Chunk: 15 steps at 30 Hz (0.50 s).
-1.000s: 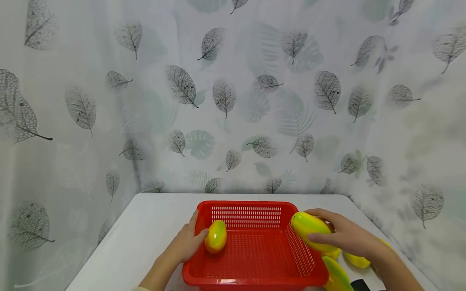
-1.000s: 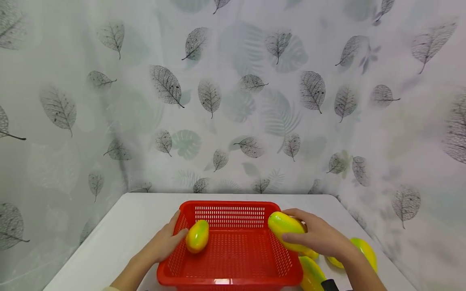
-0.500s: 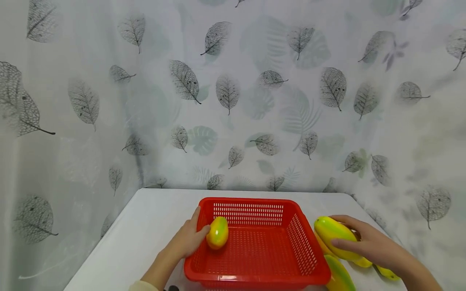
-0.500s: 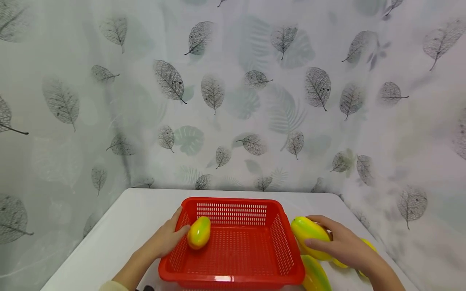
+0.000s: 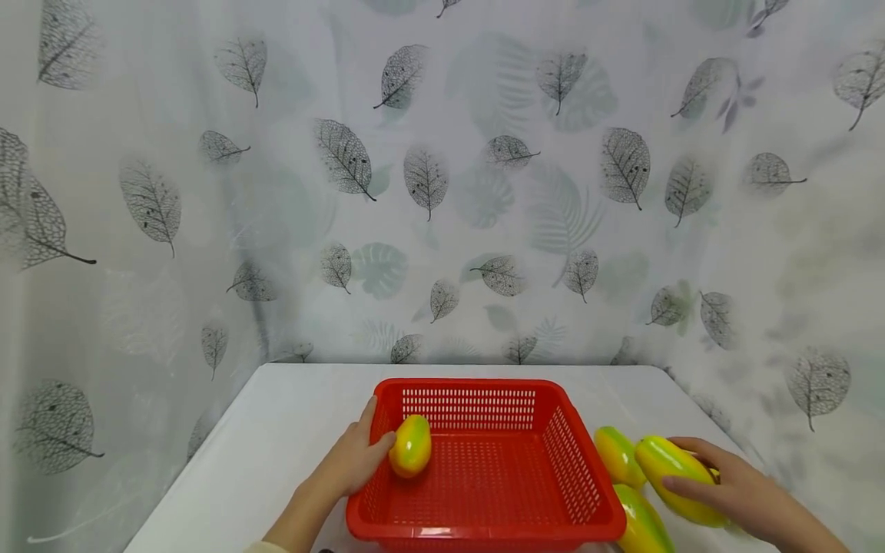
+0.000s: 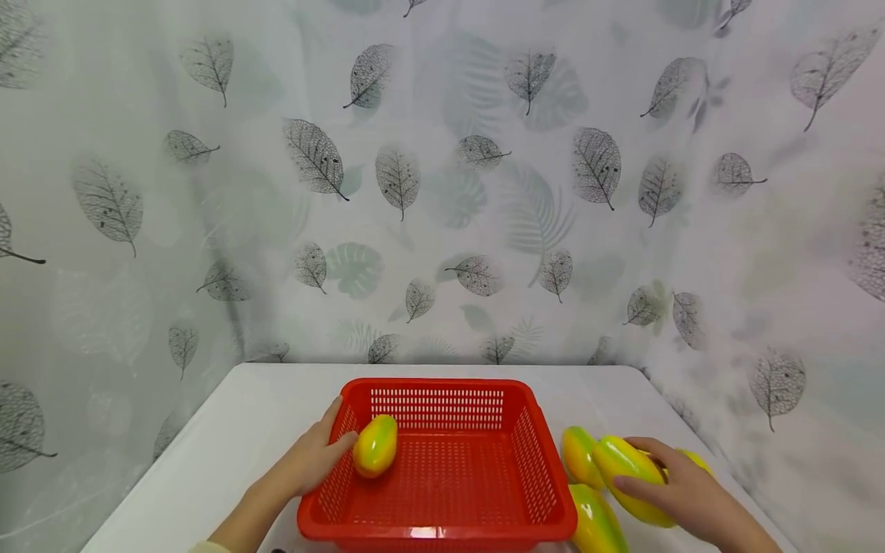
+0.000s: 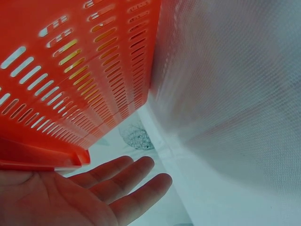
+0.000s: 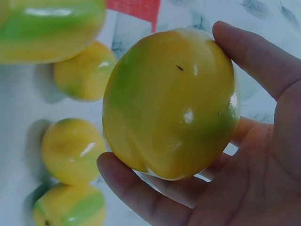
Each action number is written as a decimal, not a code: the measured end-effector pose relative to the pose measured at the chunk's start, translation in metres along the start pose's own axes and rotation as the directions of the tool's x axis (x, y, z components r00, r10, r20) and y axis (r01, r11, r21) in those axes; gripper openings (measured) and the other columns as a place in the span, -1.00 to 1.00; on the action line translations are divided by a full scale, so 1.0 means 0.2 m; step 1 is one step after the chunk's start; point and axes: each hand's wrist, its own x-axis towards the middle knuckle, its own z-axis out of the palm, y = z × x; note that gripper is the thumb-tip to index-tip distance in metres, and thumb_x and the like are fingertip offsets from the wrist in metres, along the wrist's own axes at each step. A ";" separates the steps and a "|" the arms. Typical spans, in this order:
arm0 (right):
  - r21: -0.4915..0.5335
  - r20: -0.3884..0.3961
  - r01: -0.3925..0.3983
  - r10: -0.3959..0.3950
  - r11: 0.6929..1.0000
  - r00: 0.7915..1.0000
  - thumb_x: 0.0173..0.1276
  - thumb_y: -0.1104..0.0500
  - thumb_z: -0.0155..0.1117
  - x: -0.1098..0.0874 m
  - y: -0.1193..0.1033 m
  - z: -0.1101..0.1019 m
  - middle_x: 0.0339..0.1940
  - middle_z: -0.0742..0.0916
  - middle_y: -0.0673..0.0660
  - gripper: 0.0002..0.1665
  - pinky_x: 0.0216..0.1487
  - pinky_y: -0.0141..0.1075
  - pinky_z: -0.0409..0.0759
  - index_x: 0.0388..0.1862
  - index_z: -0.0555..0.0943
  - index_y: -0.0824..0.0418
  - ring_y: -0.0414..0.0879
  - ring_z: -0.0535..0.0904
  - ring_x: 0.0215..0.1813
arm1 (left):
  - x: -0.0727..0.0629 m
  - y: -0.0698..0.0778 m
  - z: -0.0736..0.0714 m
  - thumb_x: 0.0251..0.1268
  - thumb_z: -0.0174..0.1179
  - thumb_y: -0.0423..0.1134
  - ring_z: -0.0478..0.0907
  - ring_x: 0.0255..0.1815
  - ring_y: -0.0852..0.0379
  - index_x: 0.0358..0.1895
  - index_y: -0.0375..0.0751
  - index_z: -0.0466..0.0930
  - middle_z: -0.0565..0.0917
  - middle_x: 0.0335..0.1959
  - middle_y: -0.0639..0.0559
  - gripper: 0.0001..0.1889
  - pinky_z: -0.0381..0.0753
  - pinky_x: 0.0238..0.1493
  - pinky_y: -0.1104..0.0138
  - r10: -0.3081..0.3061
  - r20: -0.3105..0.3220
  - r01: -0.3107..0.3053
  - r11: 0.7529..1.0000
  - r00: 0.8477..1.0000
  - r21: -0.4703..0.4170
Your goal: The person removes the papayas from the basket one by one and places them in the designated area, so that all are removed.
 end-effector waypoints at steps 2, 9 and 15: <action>-0.002 -0.002 -0.037 0.037 0.999 0.999 0.52 -0.23 0.19 0.00 0.05 0.02 0.20 0.64 0.37 -0.02 -0.04 -0.06 0.72 0.51 0.23 0.52 0.00 0.57 0.02 | 0.00 0.00 0.00 0.45 0.20 -0.04 0.73 -0.11 -0.03 0.68 -0.23 -0.08 0.54 0.21 -0.40 -0.10 0.84 -0.35 0.08 -0.001 0.001 0.001 1.000 1.000 0.001; -0.037 -0.015 -0.153 0.153 0.988 0.988 0.47 -0.32 0.21 0.00 0.22 0.06 0.20 0.51 0.65 0.10 -0.08 -0.02 0.72 0.45 0.21 0.61 0.06 0.59 -0.05 | -0.01 -0.01 0.01 0.43 0.22 -0.03 0.72 -0.10 -0.03 0.68 -0.23 -0.07 0.54 0.21 -0.40 -0.09 0.84 -0.34 0.06 -0.005 -0.001 0.005 1.000 1.000 0.005; -0.089 0.000 -0.215 0.216 0.973 0.976 0.40 -0.42 0.24 0.03 0.33 0.08 0.19 0.47 0.70 0.22 -0.01 0.15 0.69 0.41 0.19 0.66 0.22 0.57 -0.03 | -0.01 0.00 0.00 0.44 0.21 -0.02 0.71 -0.11 -0.02 0.68 -0.22 -0.08 0.54 0.21 -0.40 -0.09 0.84 -0.35 0.07 0.000 0.003 0.000 1.000 1.000 0.003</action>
